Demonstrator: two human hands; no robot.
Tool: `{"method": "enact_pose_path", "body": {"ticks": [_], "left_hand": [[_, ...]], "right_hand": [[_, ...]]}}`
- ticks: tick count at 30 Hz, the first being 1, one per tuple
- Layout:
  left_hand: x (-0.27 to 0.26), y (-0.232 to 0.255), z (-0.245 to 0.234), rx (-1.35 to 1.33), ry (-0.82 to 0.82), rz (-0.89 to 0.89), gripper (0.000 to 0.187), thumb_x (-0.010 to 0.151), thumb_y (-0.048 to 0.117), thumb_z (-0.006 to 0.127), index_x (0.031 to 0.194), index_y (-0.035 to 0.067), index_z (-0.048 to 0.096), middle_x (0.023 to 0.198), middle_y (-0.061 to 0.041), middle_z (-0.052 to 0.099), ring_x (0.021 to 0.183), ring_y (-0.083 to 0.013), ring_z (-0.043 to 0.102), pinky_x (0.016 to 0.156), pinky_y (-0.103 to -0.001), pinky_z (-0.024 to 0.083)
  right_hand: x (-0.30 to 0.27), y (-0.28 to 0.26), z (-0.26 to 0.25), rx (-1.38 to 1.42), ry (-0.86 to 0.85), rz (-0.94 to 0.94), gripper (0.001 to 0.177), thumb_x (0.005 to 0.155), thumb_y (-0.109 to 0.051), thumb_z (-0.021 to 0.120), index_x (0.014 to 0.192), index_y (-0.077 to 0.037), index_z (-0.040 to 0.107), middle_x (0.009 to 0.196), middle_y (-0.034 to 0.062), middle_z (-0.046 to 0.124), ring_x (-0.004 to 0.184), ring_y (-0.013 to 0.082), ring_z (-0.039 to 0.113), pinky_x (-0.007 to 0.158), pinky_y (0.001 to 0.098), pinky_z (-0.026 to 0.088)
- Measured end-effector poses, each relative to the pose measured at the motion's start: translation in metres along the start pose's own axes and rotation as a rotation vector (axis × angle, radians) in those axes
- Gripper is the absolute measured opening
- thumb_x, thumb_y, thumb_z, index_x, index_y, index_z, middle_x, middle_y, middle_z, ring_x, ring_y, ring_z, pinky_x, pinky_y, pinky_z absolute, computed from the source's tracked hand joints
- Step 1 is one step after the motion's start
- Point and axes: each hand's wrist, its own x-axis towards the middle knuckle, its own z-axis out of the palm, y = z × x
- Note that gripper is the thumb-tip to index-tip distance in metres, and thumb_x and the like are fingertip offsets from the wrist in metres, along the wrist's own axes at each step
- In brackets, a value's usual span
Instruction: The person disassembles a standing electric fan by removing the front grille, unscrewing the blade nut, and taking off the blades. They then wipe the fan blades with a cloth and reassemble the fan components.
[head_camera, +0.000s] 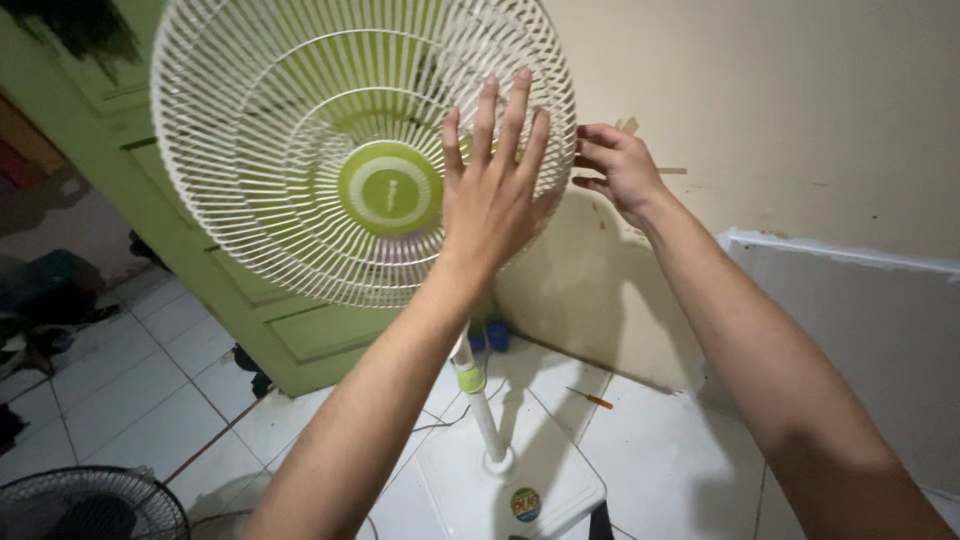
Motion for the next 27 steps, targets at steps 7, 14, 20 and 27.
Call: {"method": "enact_pose_path", "body": {"ticks": [7,14,20,27], "left_hand": [[0.001,-0.001,0.027,0.002,-0.037,-0.009,0.084,0.084,0.056,0.079,0.149,0.009,0.054,0.172,-0.016,0.02,0.159,-0.0411,0.015,0.123,-0.075,0.003],[0.001,0.005,0.024,0.066,0.007,-0.005,0.073,0.09,0.046,0.079,0.146,0.005,0.056,0.172,-0.015,0.022,0.16,-0.041,0.015,0.123,-0.078,0.002],[0.004,0.003,0.024,0.089,0.019,0.003,0.071,0.091,0.048,0.079,0.144,0.005,0.058,0.173,-0.011,0.024,0.16,-0.0398,0.014,0.123,-0.077,0.002],[0.003,-0.003,0.033,0.088,0.045,0.018,0.069,0.096,0.052,0.077,0.144,0.006,0.058,0.173,-0.011,0.022,0.161,-0.0381,0.011,0.122,-0.076,-0.001]], "right_hand": [[0.005,0.006,-0.012,-0.09,-0.059,-0.073,0.024,0.1,-0.022,0.065,0.12,-0.01,0.066,0.113,0.0005,0.071,0.103,0.013,0.069,0.084,0.0308,0.058],[0.006,0.008,-0.01,-0.144,-0.023,-0.113,0.018,0.102,-0.02,0.063,0.117,-0.01,0.066,0.108,-0.0009,0.071,0.098,0.01,0.069,0.079,0.0268,0.056],[-0.002,0.001,-0.002,-0.25,0.049,-0.227,0.017,0.102,-0.015,0.064,0.117,-0.009,0.062,0.106,-0.0001,0.071,0.095,0.0101,0.071,0.076,0.0263,0.058],[-0.022,0.003,0.008,-0.458,0.14,-0.567,0.013,0.102,-0.003,0.066,0.115,-0.001,0.067,0.109,0.005,0.074,0.097,0.0142,0.077,0.079,0.0264,0.065]]}}
